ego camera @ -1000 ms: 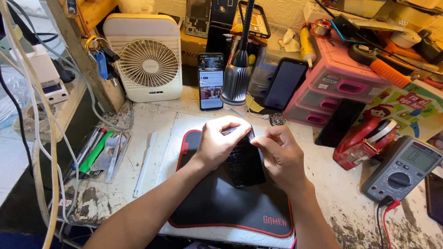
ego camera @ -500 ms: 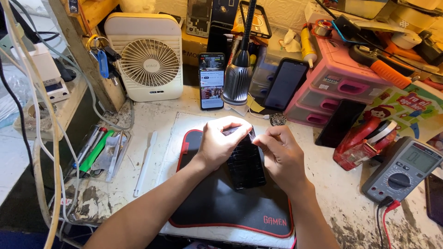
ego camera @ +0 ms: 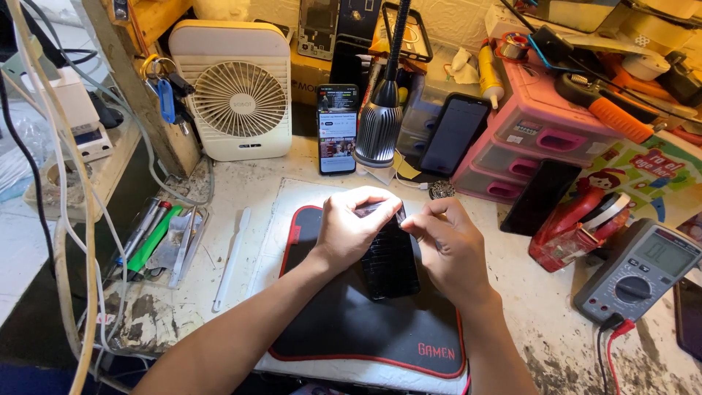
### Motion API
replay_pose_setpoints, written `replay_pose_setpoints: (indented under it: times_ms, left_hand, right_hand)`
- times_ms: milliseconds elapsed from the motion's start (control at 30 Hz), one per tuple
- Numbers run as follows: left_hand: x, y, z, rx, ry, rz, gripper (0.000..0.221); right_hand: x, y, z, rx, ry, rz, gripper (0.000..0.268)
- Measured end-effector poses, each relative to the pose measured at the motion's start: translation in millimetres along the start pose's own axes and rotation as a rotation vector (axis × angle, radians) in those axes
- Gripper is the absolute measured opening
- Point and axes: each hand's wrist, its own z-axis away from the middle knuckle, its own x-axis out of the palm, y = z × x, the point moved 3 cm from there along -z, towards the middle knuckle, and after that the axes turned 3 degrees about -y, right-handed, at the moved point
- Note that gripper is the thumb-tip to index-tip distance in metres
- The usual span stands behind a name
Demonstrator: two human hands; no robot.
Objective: A person is carefully peeling a protective film or adhesive layer from a mobile phone screen component at a repair workbench.
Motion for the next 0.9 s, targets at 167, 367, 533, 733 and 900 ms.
replay_pose_setpoints:
  times_ms: [167,367,533,733,900]
  left_hand:
    - [0.5,-0.2,0.3,0.016,-0.006,0.013,0.009]
    - [0.8,-1.1,1.7,0.019,-0.011,-0.004,0.008]
    - [2.4,-3.9,2.2,0.017,-0.015,-0.019,0.008]
    - [2.5,-2.6,2.0,0.027,-0.012,-0.026,0.008]
    - [-1.2,-9.7,-5.4,-0.029,-0.005,0.021,0.007]
  right_hand:
    - [-1.9,-0.2,-0.5,0.078,-0.035,-0.031,0.014]
    - [-4.8,-1.3,-1.0,0.146,-0.057,-0.043,0.012]
    - [-5.4,-1.2,-0.4,0.201,-0.09,-0.048,0.01]
    - [-6.0,-3.7,-0.7,0.236,-0.093,-0.059,0.01]
    - [-3.0,0.1,1.4,0.268,-0.192,-0.145,0.01]
